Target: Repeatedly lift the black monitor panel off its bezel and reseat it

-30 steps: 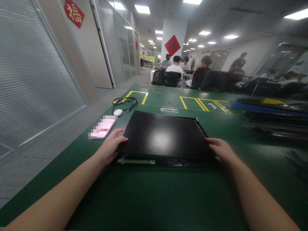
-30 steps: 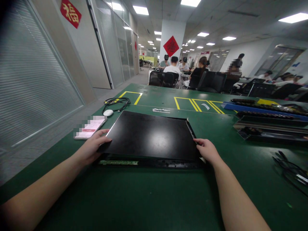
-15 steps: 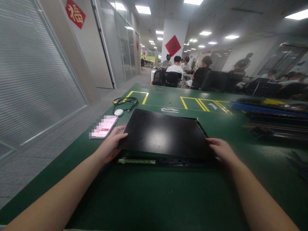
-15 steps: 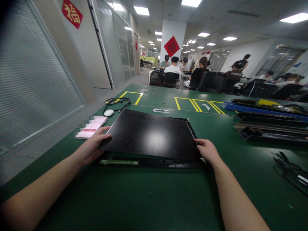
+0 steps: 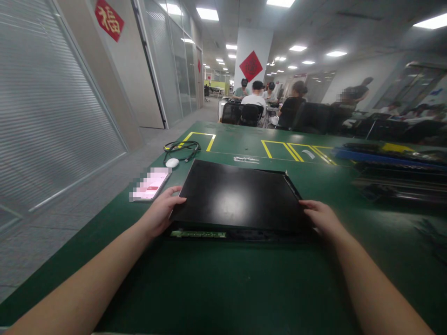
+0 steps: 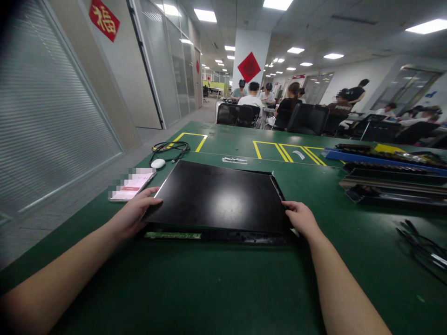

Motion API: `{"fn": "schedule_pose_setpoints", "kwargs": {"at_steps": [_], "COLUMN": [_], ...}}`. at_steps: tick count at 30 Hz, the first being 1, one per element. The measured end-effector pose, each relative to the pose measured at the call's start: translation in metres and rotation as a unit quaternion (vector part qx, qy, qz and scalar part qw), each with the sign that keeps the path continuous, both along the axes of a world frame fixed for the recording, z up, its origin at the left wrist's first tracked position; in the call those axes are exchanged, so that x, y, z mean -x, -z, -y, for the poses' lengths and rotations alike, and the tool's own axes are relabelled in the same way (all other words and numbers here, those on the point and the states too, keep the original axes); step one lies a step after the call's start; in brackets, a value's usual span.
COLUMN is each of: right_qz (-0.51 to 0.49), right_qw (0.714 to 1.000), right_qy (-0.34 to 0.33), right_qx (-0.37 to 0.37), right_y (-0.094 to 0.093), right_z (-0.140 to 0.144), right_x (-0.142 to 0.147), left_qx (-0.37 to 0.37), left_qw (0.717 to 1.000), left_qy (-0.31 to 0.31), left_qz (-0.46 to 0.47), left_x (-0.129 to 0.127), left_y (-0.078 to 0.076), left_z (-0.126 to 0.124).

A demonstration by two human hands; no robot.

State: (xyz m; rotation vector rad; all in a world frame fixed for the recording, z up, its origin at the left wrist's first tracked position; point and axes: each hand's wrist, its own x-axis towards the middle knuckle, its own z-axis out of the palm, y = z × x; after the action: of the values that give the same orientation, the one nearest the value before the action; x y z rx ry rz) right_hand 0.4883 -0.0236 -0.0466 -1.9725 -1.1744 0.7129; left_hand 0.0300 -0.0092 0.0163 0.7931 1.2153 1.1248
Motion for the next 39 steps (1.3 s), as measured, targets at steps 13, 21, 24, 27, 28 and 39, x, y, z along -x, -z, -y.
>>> {"fn": "schedule_pose_setpoints", "kwargs": {"at_steps": [13, 21, 24, 27, 28, 39], "right_qz": [0.026, 0.028, 0.026, 0.028, 0.028, 0.016], "right_qw": [1.0, 1.0, 1.0, 0.999, 0.999, 1.0], "right_qy": [-0.006, -0.006, 0.001, 0.012, 0.014, 0.005], "right_qx": [-0.01, -0.008, -0.002, 0.007, 0.01, 0.012], "right_y": [0.006, 0.003, -0.003, -0.008, -0.009, -0.001], "right_z": [-0.001, -0.001, 0.001, 0.003, 0.003, 0.001], "right_x": [-0.007, -0.005, 0.001, 0.006, 0.007, 0.0], "left_qx": [-0.006, -0.013, -0.029, -0.072, -0.088, -0.173], "left_qw": [1.0, 0.999, 0.999, 0.996, 0.994, 0.945], "left_qy": [0.011, 0.014, 0.018, 0.028, 0.032, 0.027], "left_qz": [-0.025, -0.042, -0.042, -0.045, -0.051, -0.275], "left_x": [-0.001, -0.002, 0.001, 0.006, 0.008, 0.028], "left_y": [-0.001, -0.003, 0.0, 0.005, 0.007, 0.029], "left_z": [0.003, 0.004, 0.003, 0.0, -0.002, -0.017]}}
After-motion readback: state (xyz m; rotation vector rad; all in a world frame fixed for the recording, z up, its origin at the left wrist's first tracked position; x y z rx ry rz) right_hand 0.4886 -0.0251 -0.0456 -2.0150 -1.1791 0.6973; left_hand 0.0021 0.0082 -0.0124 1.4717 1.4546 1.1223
